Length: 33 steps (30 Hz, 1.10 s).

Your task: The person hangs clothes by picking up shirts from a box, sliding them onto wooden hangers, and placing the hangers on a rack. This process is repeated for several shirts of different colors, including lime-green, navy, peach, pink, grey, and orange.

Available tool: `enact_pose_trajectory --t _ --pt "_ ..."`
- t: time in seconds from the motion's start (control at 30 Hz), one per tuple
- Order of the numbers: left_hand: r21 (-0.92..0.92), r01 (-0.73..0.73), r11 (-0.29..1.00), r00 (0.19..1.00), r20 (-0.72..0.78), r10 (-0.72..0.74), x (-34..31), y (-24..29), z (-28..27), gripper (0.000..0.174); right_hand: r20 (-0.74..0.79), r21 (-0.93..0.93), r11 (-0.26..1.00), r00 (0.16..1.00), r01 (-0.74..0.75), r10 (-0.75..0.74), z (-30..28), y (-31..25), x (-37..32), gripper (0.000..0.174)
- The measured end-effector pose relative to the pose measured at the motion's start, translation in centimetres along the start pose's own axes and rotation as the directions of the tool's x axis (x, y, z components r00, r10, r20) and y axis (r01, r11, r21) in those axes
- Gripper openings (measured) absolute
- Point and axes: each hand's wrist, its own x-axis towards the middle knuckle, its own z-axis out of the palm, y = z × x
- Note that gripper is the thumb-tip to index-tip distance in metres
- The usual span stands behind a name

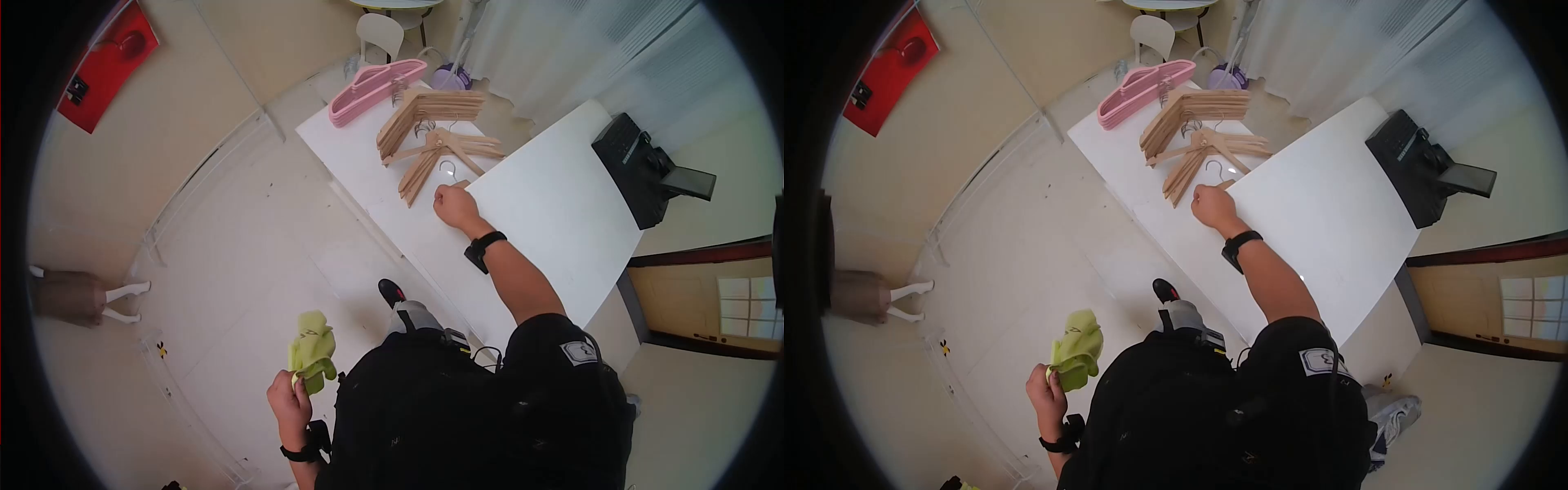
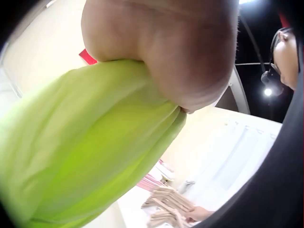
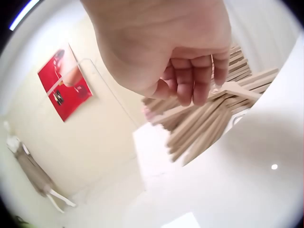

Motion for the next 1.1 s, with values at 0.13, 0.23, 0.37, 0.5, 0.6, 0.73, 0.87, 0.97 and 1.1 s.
enact_pose_trajectory --t 0.13,0.23,0.37,0.5,0.6,0.73,0.87,0.97,1.1 --pt "-0.038 0.155 0.987 0.986 -0.051 -0.157 4.1 0.8 2.9 0.008 0.132 -0.268 0.957 0.980 -0.113 0.152 0.5 6.2 8.8 0.020" --pt "0.007 0.233 0.972 0.967 -0.109 -0.231 5.9 -0.1 1.3 0.009 0.222 -0.349 0.918 0.935 -0.189 0.276 4.8 6.0 13.2 0.024" --pt "0.051 0.307 0.950 0.948 -0.101 -0.301 7.5 0.4 0.9 0.012 0.364 -0.387 0.884 0.838 -0.261 0.407 9.9 9.6 15.5 0.031" --pt "-0.018 0.290 0.957 0.948 -0.133 -0.290 8.9 0.2 1.4 0.019 0.496 -0.596 0.796 0.732 -0.105 0.468 10.9 8.3 17.1 0.033" --pt "0.050 0.326 0.944 0.940 -0.126 -0.318 9.3 0.4 1.4 0.019 0.339 -0.621 0.761 0.810 -0.189 0.478 12.2 7.9 16.3 0.035" --pt "-0.018 0.328 0.944 0.938 -0.113 -0.328 9.4 0.3 2.0 0.016 0.419 -0.576 0.798 0.773 -0.178 0.476 14.2 10.6 17.3 0.034" --pt "0.017 0.290 0.957 0.953 -0.092 -0.288 10.1 0.1 2.0 0.014 0.410 -0.561 0.802 0.773 -0.204 0.484 14.1 10.0 17.4 0.030" --pt "0.039 0.246 0.969 0.967 -0.079 -0.242 10.3 -0.5 2.0 0.014 0.226 -0.287 0.833 0.812 -0.473 0.538 13.0 9.5 17.2 0.033" --pt "0.028 0.223 0.974 0.972 -0.078 -0.220 10.3 -1.3 2.0 0.015 0.319 -0.104 0.937 0.881 -0.334 0.349 9.4 7.3 16.6 0.027"
